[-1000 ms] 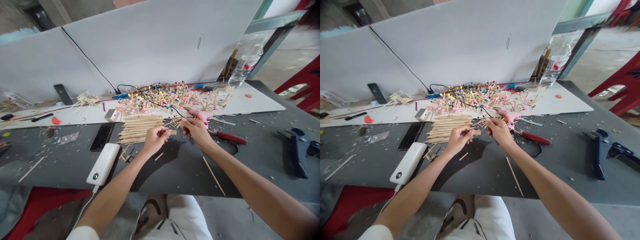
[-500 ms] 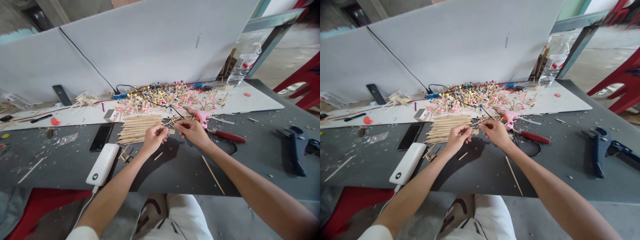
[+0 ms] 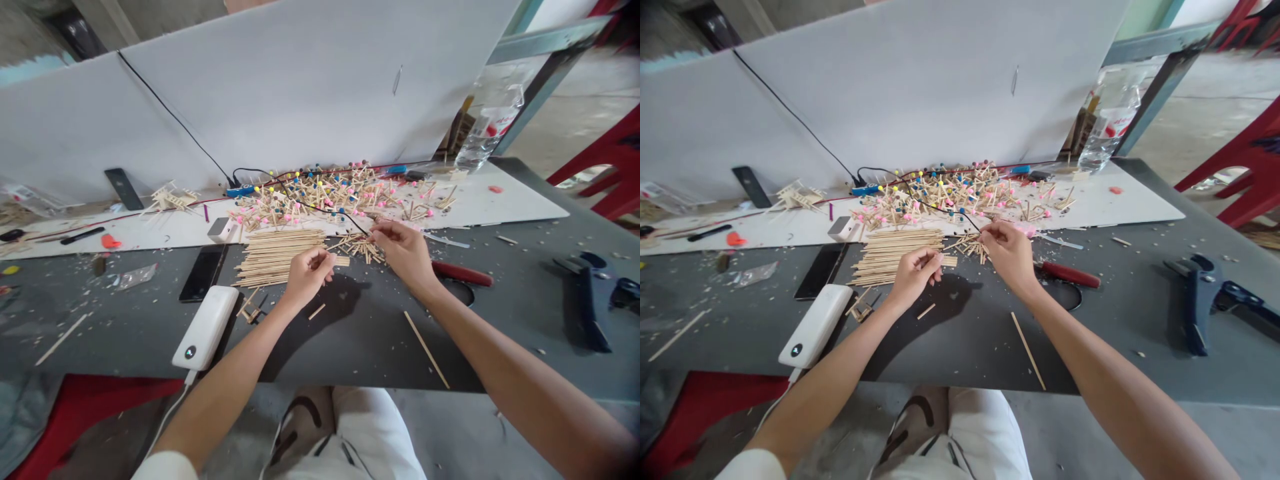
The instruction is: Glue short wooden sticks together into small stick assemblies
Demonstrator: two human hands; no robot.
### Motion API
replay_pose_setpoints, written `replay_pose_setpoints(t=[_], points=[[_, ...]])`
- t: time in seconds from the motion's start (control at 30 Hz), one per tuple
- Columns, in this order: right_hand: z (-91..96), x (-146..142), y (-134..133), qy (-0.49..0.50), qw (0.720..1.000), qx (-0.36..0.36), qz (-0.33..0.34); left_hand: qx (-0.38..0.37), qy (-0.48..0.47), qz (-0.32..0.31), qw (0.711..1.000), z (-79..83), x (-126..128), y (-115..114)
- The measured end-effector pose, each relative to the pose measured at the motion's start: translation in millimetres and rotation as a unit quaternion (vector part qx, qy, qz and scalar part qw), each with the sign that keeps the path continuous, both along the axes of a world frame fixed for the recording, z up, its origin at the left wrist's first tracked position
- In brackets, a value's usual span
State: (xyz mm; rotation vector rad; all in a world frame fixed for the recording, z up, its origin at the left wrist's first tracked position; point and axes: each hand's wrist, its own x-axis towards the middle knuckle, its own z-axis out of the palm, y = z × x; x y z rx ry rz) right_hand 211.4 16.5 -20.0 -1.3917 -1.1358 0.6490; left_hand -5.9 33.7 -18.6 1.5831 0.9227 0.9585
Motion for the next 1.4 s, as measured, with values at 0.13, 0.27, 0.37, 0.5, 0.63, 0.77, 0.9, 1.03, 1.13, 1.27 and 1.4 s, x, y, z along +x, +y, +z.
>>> replay_pose_setpoints(t=[0.13,0.27,0.37,0.5,0.63,0.77,0.9,1.03,1.13,1.27,1.4], points=[[-3.3,1,1,0.069,0.997,0.007,0.031,0.001,0.004,0.001,1.0,-0.1,0,1],[0.9,-1,-1,0.099,0.992,0.015,0.076,-0.002,0.003,0.004,1.0,0.7,1,0],[6.0,-2,-2,0.139,0.985,0.024,0.102,0.003,0.0,0.002,1.0,0.7,1,0],[10.7,-5,-4,0.202,0.972,0.012,0.119,0.012,-0.003,-0.004,1.0,0.6,1,1],[14.6,-10,-8,0.224,0.966,-0.008,0.129,-0.007,0.012,-0.001,1.0,2.2,1,-1],[17.6,-12,-10,0.226,0.961,-0.016,0.162,-0.028,0.016,-0.002,0.999,4.0,2,-2],[16.7,-12,-11,0.223,0.955,-0.042,0.192,-0.042,-0.001,-0.011,0.999,3.1,2,-1],[14.5,-14,-12,0.218,0.949,-0.066,0.219,-0.029,0.009,-0.024,0.999,0.2,2,0],[14.1,-18,-14,0.188,0.947,-0.074,0.25,-0.014,0.015,-0.035,0.999,-2.0,2,0],[12.0,-23,-16,0.158,0.943,-0.076,0.283,-0.004,0.011,-0.039,0.999,-3.0,2,0],[6.0,-22,-15,0.169,0.941,-0.086,0.281,0.003,0.02,-0.046,0.999,-1.0,2,0]])
